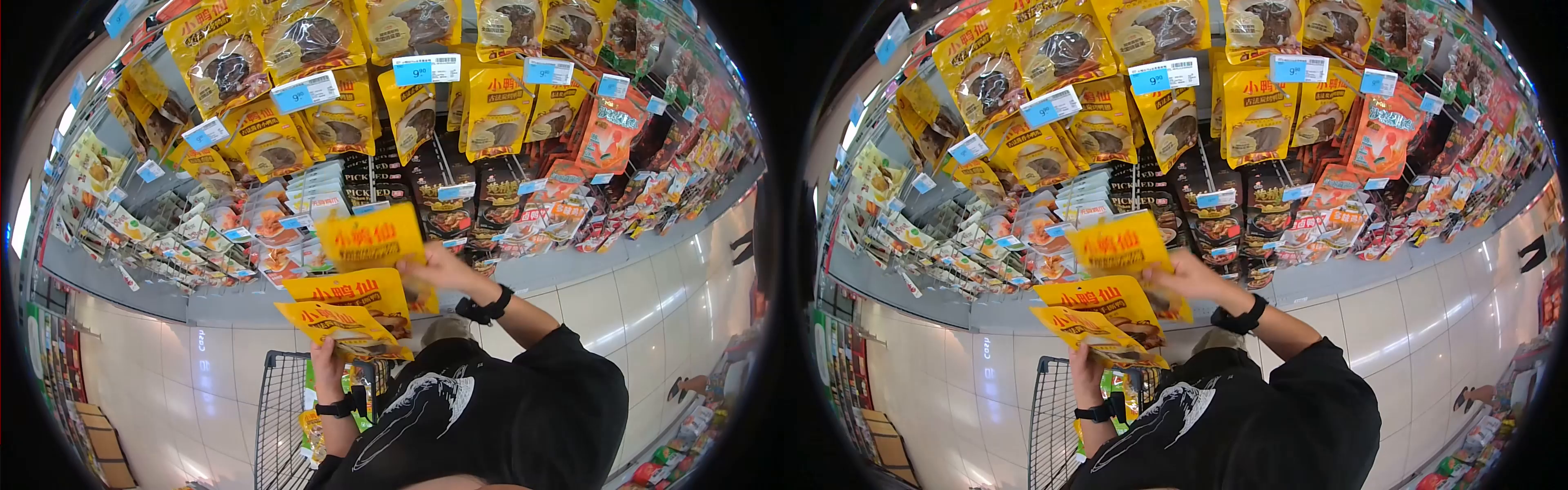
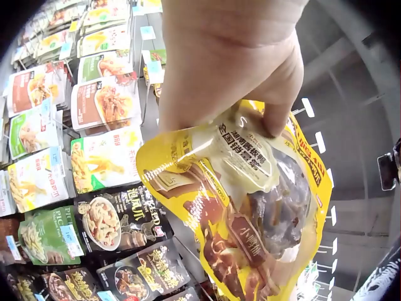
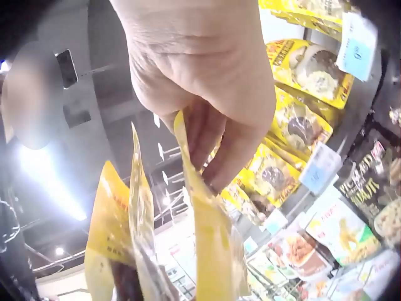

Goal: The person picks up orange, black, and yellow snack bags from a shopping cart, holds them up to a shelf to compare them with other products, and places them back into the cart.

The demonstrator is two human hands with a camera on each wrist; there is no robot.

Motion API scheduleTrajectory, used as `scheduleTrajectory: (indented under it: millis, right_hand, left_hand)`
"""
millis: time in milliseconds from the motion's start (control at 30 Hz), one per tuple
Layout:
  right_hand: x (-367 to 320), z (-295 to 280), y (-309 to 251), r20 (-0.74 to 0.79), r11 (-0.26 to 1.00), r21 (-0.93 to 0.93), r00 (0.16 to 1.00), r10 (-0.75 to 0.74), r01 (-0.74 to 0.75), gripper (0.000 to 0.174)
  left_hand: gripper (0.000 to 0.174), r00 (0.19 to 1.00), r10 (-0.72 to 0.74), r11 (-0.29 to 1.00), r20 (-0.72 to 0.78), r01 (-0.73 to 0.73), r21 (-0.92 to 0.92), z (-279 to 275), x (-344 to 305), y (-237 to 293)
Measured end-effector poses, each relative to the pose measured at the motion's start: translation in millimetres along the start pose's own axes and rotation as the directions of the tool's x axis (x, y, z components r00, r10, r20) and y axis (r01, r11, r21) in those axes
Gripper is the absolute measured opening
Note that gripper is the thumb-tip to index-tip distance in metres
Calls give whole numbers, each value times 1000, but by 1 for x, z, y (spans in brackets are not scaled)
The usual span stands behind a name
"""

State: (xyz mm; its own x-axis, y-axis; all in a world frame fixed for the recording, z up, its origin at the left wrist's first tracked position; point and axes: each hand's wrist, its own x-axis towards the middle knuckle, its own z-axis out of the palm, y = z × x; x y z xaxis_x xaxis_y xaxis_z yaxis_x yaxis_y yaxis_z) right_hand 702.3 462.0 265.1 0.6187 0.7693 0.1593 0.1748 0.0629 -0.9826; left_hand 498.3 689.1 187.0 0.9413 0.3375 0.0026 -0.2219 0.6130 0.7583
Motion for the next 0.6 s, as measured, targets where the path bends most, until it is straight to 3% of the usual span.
scheduleTrajectory:
  millis: [67,133,233,267,400,467,533,600]
  right_hand:
    - [-9,15,20,64,999,-19,997,46,-45,26]
    - [-11,33,45,86,984,168,993,-81,66,26]
    - [-18,41,38,127,946,320,992,16,-57,27]
    - [-19,41,31,119,931,365,992,-37,-9,26]
    - [-29,34,53,121,943,315,990,73,-108,33]
    - [-32,23,59,199,629,657,900,388,-416,40]
    - [-29,-16,44,167,734,614,957,237,-289,46]
    - [-25,-63,17,-115,846,532,985,128,-48,41]
  left_hand:
    - [44,1000,-8,1000,22,8,18,6,1,2]
    - [50,997,-53,998,50,52,36,4,2,-3]
    - [55,985,-142,990,96,139,37,-6,2,-13]
    - [54,982,-164,987,95,162,22,-8,1,-17]
    - [47,982,-183,983,48,183,-4,-9,3,-30]
    - [42,984,-178,984,-17,178,-12,-3,2,-37]
    - [40,983,-182,982,-30,181,-50,0,0,-41]
    - [40,985,-162,985,-58,158,-71,8,0,-43]
